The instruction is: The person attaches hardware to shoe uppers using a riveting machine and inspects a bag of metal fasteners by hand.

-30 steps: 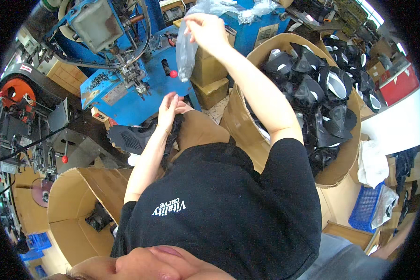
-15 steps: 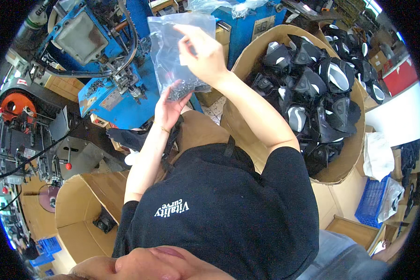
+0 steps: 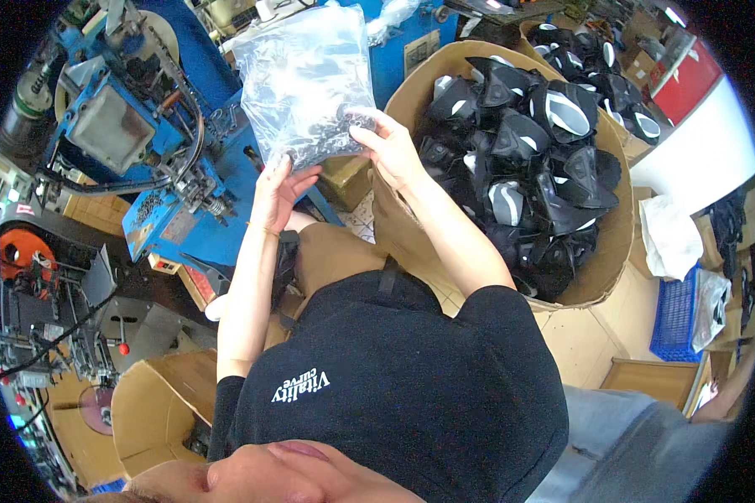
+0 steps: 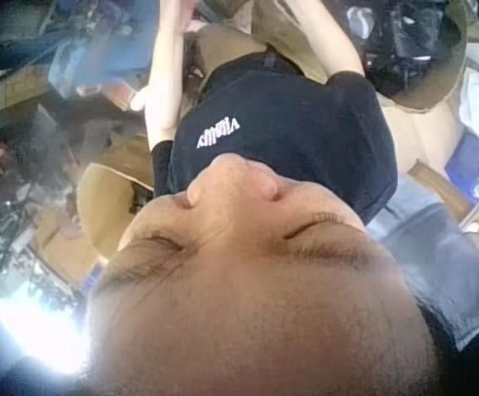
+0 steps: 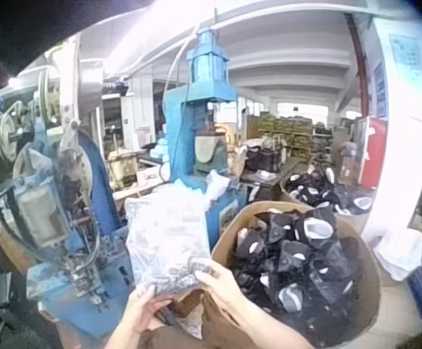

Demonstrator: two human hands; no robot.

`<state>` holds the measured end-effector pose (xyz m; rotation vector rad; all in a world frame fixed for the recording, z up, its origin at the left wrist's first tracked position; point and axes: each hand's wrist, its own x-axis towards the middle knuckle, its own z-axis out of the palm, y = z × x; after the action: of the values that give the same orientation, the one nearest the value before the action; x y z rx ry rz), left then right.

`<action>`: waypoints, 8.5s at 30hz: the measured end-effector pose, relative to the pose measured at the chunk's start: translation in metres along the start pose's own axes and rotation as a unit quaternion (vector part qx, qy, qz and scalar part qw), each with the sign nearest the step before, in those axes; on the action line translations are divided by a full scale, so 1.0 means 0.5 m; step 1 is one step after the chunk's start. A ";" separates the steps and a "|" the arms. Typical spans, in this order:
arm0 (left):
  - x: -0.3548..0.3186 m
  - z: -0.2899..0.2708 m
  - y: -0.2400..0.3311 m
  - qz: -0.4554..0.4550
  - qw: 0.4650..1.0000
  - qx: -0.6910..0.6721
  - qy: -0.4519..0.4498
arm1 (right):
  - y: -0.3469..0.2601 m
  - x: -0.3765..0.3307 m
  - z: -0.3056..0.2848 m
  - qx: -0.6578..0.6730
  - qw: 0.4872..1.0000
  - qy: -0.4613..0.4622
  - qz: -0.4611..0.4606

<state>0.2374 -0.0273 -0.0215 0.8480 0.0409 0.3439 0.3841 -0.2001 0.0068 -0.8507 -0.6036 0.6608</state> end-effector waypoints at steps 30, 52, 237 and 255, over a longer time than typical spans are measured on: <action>-0.265 -0.156 -0.007 -0.028 0.768 0.635 0.077 | 0.125 -0.046 -0.006 0.013 0.976 -0.208 0.064; -0.286 -0.137 -0.050 0.074 0.735 0.668 0.088 | -0.052 -0.044 -0.271 -0.438 0.736 0.417 -0.303; -0.409 0.013 0.310 0.065 0.476 0.822 0.305 | 0.142 0.144 0.201 -0.360 0.810 -0.461 -0.040; -0.168 -0.183 0.407 -0.085 0.775 0.580 0.234 | 0.276 0.206 0.271 -0.274 0.956 -0.087 0.053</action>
<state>0.0852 0.1369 0.0602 1.9557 0.8750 0.3366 0.3161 0.0071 -0.0142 -1.3582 -0.9279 0.6785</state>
